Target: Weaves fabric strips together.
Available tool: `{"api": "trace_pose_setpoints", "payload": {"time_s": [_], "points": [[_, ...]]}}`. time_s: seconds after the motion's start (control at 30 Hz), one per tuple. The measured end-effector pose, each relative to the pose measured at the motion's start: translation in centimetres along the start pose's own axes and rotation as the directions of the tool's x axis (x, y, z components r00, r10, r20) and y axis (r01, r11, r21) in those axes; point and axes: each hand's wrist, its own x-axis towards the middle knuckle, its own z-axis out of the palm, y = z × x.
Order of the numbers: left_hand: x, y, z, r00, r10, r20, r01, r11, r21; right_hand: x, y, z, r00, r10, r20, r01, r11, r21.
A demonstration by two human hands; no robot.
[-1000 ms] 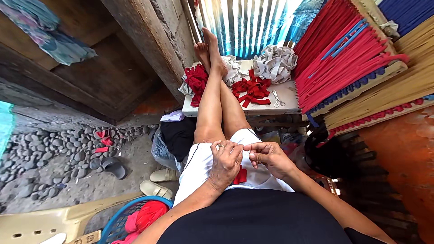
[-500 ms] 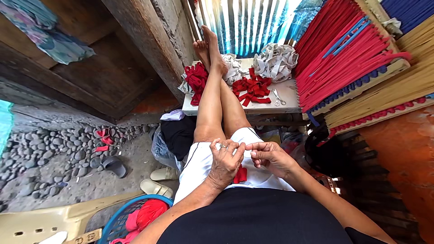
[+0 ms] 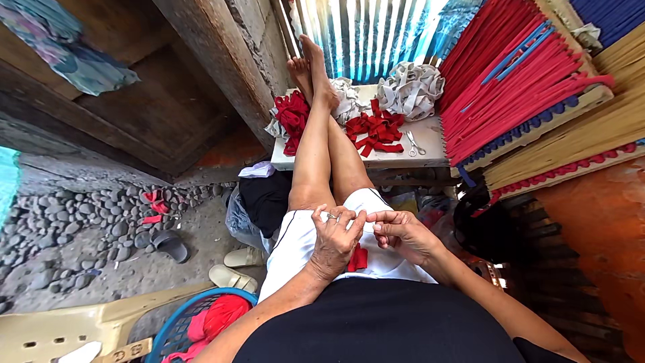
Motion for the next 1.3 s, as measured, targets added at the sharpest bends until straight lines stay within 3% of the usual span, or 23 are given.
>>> {"api": "trace_pose_setpoints", "payload": {"time_s": [0.53, 0.83, 1.0, 1.1, 1.23, 1.3], "points": [[0.0, 0.1, 0.2, 1.0, -0.003, 0.003, 0.003, 1.0, -0.008, -0.1, 0.4, 0.2, 0.998, -0.052, -0.041, 0.048, 0.996, -0.073], [0.0, -0.1, 0.2, 1.0, -0.024, -0.018, 0.024, 0.999, -0.027, 0.0, 0.4, -0.1, 1.0, -0.013, 0.009, 0.013, 1.0, 0.018], [-0.2, 0.0, 0.6, 0.988, -0.151, -0.03, 0.139, 0.958, -0.249, 0.0, 0.8, -0.2, 0.995, -0.091, 0.036, 0.091, 0.996, -0.017], [-0.2, 0.3, 0.6, 0.944, -0.318, 0.085, 0.318, 0.815, -0.483, 0.2, 1.3, -0.6, 0.965, -0.252, 0.076, 0.263, 0.936, -0.235], [0.6, 0.2, 0.0, 0.808, -0.454, 0.376, 0.552, 0.358, -0.753, 0.3, 1.5, -0.9, 0.927, -0.359, 0.11, 0.366, 0.798, -0.478], [0.5, 0.1, 0.0, 0.789, -0.447, 0.422, 0.566, 0.26, -0.782, 0.3, 1.5, -0.9, 0.922, -0.376, 0.09, 0.365, 0.773, -0.519]]}}
